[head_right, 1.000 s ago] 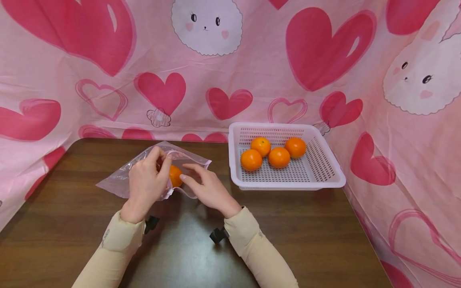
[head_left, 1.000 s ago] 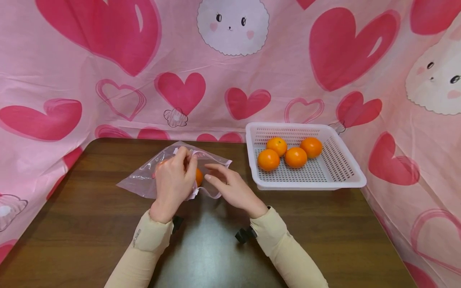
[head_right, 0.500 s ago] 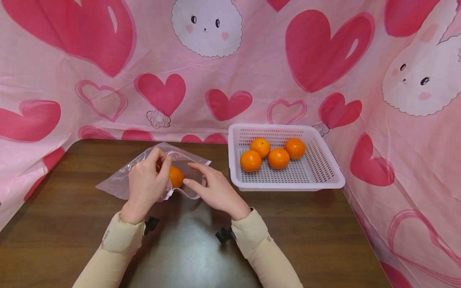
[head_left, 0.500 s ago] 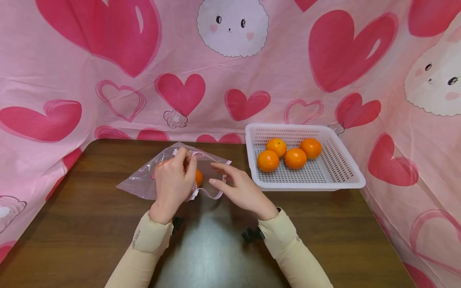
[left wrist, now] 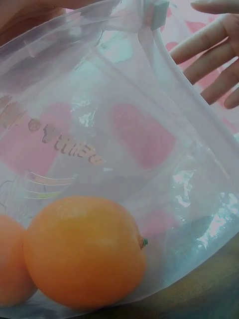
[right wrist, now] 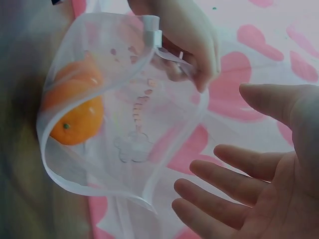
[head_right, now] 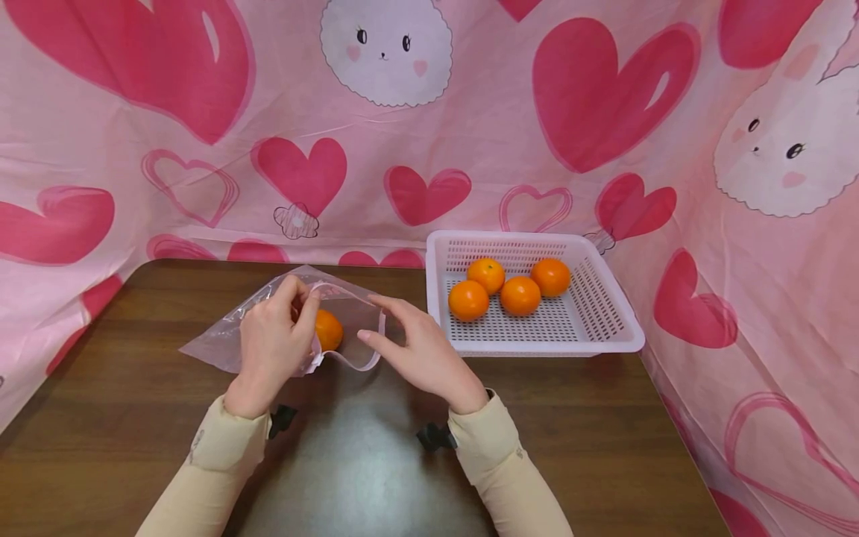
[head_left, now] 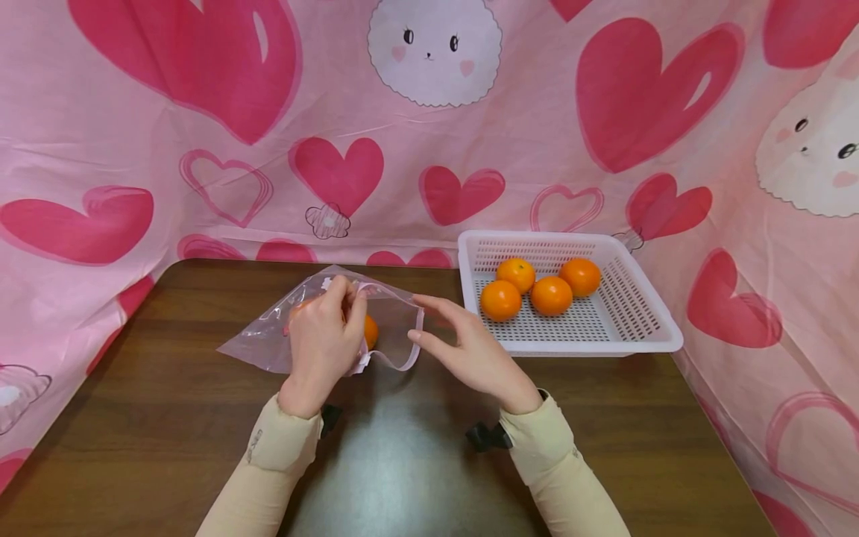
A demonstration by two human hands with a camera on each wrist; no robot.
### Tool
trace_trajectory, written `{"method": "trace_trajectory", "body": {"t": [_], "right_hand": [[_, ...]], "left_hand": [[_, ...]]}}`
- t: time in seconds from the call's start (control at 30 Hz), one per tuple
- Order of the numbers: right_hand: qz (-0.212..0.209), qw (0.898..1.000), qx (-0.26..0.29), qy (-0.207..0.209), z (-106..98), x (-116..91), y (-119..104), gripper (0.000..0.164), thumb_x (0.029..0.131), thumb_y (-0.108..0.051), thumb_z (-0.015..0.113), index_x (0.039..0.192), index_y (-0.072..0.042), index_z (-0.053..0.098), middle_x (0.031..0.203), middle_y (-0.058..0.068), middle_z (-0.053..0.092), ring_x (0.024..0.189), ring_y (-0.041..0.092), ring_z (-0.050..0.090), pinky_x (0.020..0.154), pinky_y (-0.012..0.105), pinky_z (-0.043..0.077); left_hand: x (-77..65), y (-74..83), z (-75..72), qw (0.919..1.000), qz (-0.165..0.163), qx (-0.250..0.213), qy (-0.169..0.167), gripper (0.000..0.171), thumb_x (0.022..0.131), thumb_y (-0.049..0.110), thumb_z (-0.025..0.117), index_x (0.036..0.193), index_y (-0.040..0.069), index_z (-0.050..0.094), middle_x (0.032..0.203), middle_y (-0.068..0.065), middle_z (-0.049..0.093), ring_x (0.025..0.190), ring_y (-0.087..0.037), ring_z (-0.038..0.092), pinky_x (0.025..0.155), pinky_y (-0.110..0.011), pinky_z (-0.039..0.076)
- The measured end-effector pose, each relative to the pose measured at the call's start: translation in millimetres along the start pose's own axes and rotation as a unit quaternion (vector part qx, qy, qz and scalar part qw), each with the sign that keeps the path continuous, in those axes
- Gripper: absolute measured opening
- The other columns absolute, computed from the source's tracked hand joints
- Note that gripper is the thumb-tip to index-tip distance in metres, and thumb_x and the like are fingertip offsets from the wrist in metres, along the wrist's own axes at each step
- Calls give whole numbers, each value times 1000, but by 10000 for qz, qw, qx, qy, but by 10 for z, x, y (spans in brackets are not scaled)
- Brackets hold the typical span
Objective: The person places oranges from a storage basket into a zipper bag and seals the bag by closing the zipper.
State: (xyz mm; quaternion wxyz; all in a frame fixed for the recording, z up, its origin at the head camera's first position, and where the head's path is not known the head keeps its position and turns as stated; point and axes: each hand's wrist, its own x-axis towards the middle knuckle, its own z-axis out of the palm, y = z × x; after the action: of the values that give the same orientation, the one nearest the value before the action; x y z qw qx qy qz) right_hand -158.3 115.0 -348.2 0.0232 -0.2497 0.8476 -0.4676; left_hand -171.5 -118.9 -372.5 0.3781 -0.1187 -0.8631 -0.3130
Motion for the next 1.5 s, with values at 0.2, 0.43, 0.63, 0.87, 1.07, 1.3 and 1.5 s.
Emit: {"method": "trace_trajectory", "body": {"t": [0.2, 0.43, 0.63, 0.87, 1.07, 1.3, 1.5], "right_hand": [[-126, 9996, -128, 225, -94, -22, -19, 57, 96, -38, 69, 147, -17, 53, 144, -4, 55, 125, 17, 57, 104, 44, 45], [-279, 9981, -241, 493, -160, -34, -12, 56, 96, -36, 71, 146, -18, 54, 143, -5, 56, 125, 19, 58, 104, 41, 45], [-204, 9977, -227, 611, -212, -41, 1, 57, 96, -36, 71, 147, -17, 54, 143, -2, 56, 125, 19, 57, 106, 41, 43], [-85, 9969, -263, 732, -278, -51, 18, 58, 96, -36, 71, 147, -16, 53, 145, -2, 55, 129, 18, 53, 109, 44, 39], [68, 9965, -238, 798, -320, -55, 40, 59, 96, -36, 71, 148, -16, 52, 147, -5, 53, 133, 16, 49, 110, 45, 38], [93, 9953, -150, 950, -369, -52, 100, 59, 96, -33, 72, 148, -14, 52, 146, -1, 52, 132, 24, 49, 110, 48, 38], [252, 9923, -317, 1166, -405, -59, 124, 57, 96, -34, 72, 147, -17, 54, 146, 3, 52, 132, 33, 50, 110, 48, 38]], "left_hand": [[-3, 5, -4, 10000, -57, -22, -37, 22, 97, 22, 61, 80, 11, 53, 56, 2, 47, 45, -23, 48, 44, -38, 34], [-2, 2, -8, 9999, -78, -45, -53, 22, 97, 22, 61, 80, 11, 53, 56, 2, 46, 45, -22, 47, 44, -37, 34], [-5, 0, -5, 9999, -67, -51, -56, 22, 97, 22, 61, 80, 11, 53, 56, 2, 47, 45, -22, 48, 44, -37, 34], [-4, -1, -3, 9999, -69, -49, -67, 22, 97, 23, 61, 80, 11, 53, 56, 2, 47, 44, -22, 47, 43, -37, 33], [0, 8, -2, 9999, -69, -37, -91, 23, 97, 23, 62, 80, 11, 53, 57, 2, 48, 44, -21, 46, 42, -36, 33], [-1, 14, -3, 9999, -89, -28, -94, 23, 98, 23, 61, 80, 12, 53, 57, 2, 47, 45, -22, 47, 43, -37, 33], [-12, 12, -5, 9998, -121, -40, -131, 23, 97, 23, 62, 80, 12, 52, 56, 3, 46, 44, -20, 45, 42, -36, 32]]}}
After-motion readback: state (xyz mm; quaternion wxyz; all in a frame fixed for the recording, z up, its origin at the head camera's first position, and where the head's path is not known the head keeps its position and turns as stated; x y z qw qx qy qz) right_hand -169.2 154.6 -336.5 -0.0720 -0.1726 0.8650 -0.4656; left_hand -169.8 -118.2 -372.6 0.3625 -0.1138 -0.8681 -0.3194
